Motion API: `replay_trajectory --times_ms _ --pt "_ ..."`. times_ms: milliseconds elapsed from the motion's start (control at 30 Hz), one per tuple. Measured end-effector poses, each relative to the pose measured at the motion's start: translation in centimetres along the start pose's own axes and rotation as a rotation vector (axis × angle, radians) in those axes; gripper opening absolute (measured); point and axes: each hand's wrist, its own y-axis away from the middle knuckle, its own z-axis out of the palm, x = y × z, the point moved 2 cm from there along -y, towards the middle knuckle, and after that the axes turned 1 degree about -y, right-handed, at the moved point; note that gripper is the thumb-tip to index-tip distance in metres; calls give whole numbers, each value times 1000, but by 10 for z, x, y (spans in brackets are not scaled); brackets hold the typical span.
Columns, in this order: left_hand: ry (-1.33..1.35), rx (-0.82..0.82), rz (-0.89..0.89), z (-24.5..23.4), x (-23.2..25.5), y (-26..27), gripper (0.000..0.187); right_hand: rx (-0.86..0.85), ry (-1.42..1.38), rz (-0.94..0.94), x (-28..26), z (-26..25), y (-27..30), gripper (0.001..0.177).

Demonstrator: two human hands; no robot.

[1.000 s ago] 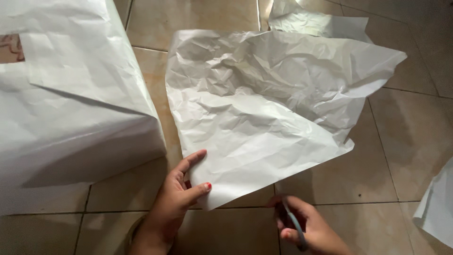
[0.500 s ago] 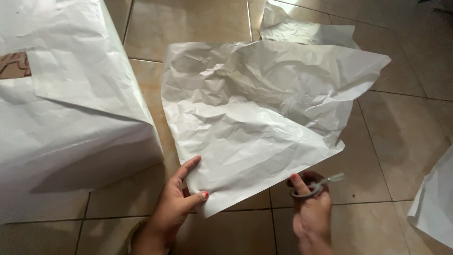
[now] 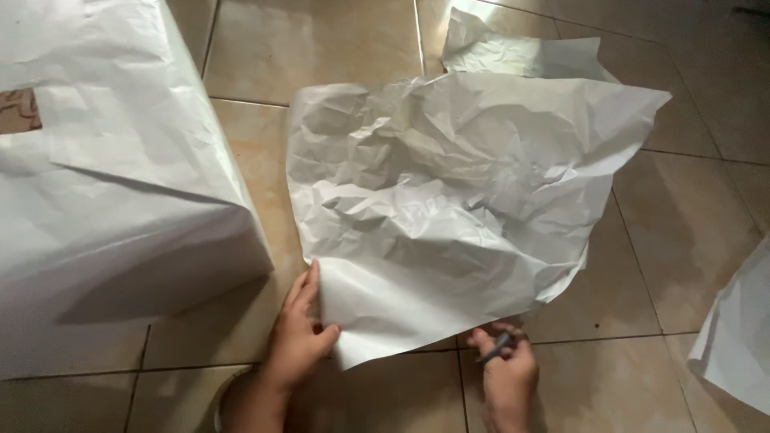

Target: The person wraps a box with white paper, secures it with tape, and cuts a small piece of paper to place on top. They use scissors and tape to complete the wrapping.

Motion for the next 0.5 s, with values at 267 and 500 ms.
replay_trajectory --times_ms 267,500 --pt "334 -34 -164 -6 -3 7 108 -216 328 -1125 -94 8 64 43" --pt "231 39 124 -4 -8 -2 101 -289 818 -1050 -97 40 45 43"
